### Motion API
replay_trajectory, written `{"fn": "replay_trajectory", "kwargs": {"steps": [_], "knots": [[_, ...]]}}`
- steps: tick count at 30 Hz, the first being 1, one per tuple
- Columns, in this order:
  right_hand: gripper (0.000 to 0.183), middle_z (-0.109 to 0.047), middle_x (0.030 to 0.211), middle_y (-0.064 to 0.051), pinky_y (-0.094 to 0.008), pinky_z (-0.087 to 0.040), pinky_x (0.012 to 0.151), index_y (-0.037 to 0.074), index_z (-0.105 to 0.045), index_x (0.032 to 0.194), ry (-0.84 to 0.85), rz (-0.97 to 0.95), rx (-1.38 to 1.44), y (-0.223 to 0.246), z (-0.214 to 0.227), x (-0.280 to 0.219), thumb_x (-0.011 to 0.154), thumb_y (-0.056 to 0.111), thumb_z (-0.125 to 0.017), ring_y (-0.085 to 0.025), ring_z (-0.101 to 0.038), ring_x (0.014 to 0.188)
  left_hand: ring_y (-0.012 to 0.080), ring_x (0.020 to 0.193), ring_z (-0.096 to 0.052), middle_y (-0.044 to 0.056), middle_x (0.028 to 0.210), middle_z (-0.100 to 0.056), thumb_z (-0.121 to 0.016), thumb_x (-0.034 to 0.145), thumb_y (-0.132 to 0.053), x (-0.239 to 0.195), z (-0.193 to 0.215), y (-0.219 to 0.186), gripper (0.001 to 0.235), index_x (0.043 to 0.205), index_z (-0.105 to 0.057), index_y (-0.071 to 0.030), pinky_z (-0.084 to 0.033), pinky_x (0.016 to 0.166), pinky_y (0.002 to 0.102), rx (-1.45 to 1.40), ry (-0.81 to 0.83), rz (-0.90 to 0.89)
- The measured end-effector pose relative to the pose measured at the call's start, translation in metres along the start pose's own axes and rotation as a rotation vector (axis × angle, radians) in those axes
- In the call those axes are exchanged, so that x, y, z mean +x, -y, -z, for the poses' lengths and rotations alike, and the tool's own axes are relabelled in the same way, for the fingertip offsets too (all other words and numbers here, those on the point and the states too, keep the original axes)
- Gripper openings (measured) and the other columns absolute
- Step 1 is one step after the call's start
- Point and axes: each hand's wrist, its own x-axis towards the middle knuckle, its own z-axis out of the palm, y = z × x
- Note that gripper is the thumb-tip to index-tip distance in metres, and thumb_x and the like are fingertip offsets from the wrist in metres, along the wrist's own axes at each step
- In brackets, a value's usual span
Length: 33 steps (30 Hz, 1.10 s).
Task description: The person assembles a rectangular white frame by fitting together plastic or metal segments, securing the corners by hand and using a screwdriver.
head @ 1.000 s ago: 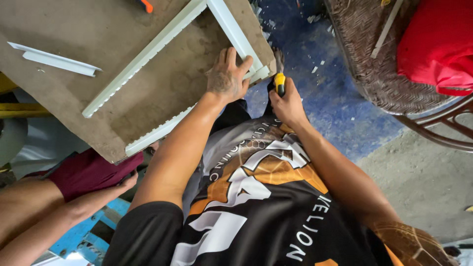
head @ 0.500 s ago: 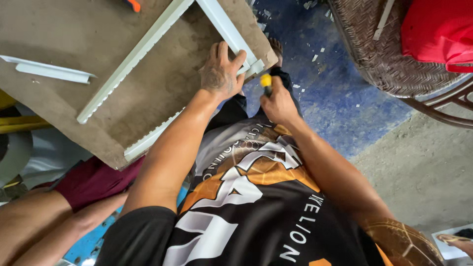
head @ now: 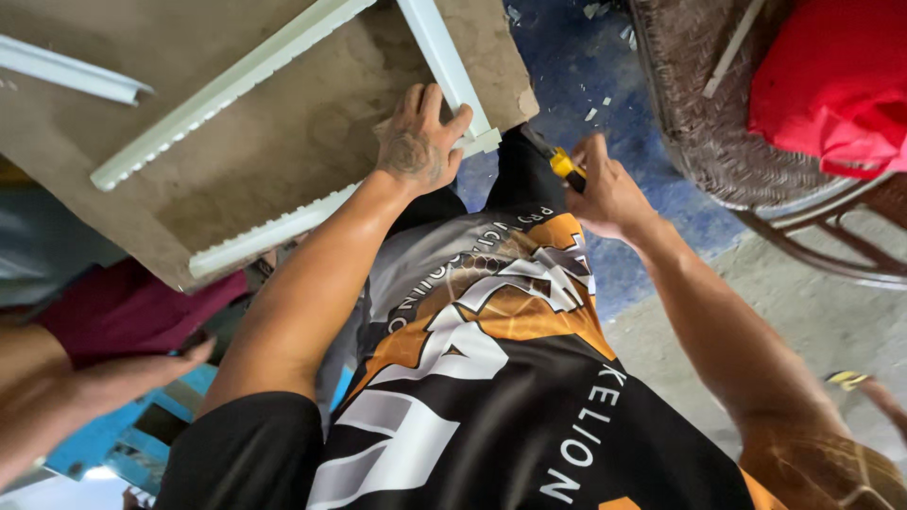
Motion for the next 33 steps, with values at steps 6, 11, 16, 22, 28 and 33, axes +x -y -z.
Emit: {"fn": "replay_trajectory", "kwargs": {"steps": [6, 11, 16, 22, 28, 33], "knots": [[0.048, -0.071, 0.104, -0.024, -0.053, -0.056, 0.082, 0.006, -0.046, 0.128, 0.517, -0.137, -0.387, 0.056, 0.040, 0.046, 0.088, 0.020, -0.067, -0.045, -0.070, 0.097, 0.0415, 0.118, -0.047, 0.021, 0.124, -0.046, -0.083, 0.073, -0.022, 0.000, -0.001, -0.002, 0.057, 0.125, -0.064, -0.014, -0.049, 0.095, 0.052, 0.029, 0.009, 0.015], [0.047, -0.072, 0.100, -0.023, -0.052, -0.058, 0.081, 0.006, -0.052, 0.126, 0.712, 0.015, -0.659, 0.089, 0.059, 0.088, 0.083, 0.016, -0.070, -0.042, -0.072, 0.096, 0.0412, 0.121, -0.047, 0.020, 0.125, -0.047, -0.083, 0.070, -0.020, 0.000, 0.004, -0.006, 0.060, 0.126, -0.066, -0.016, -0.048, 0.099, 0.052, 0.012, 0.033, 0.050], [0.043, -0.074, 0.101, -0.022, -0.054, -0.057, 0.078, 0.003, -0.056, 0.122, 0.647, 0.117, -0.773, 0.101, 0.067, 0.118, 0.081, 0.012, -0.068, -0.042, -0.071, 0.097, 0.0407, 0.121, -0.047, 0.019, 0.124, -0.048, -0.084, 0.072, -0.022, -0.001, 0.002, -0.006, 0.058, 0.127, -0.066, -0.016, -0.048, 0.101, 0.052, 0.028, 0.040, 0.042], [0.030, -0.071, 0.110, -0.020, -0.052, -0.055, 0.088, 0.006, -0.060, 0.117, 0.749, 0.134, -0.743, 0.053, 0.077, 0.102, 0.088, 0.014, -0.062, -0.039, -0.069, 0.106, 0.0395, 0.120, -0.048, 0.019, 0.124, -0.049, -0.083, 0.071, -0.022, -0.005, 0.003, -0.003, 0.058, 0.127, -0.067, -0.015, -0.049, 0.100, 0.050, 0.008, 0.012, 0.044], [0.045, -0.059, 0.125, -0.024, -0.050, -0.050, 0.097, -0.003, -0.052, 0.124, 0.652, 0.347, -0.714, -0.005, 0.050, 0.098, 0.080, 0.005, -0.062, -0.041, -0.061, 0.114, 0.0388, 0.118, -0.049, 0.018, 0.123, -0.049, -0.083, 0.069, -0.022, -0.024, 0.000, -0.007, 0.058, 0.125, -0.068, -0.014, -0.050, 0.099, 0.050, 0.023, -0.006, 0.039], [0.048, -0.057, 0.130, -0.024, -0.052, -0.047, 0.102, -0.004, -0.051, 0.125, 0.693, 0.389, -0.774, -0.010, 0.035, 0.113, 0.080, 0.006, -0.063, -0.042, -0.058, 0.119, 0.0386, 0.119, -0.049, 0.017, 0.121, -0.049, -0.081, 0.074, -0.020, -0.025, -0.002, -0.005, 0.055, 0.126, -0.067, -0.014, -0.049, 0.101, 0.050, 0.021, 0.016, 0.053]]}}
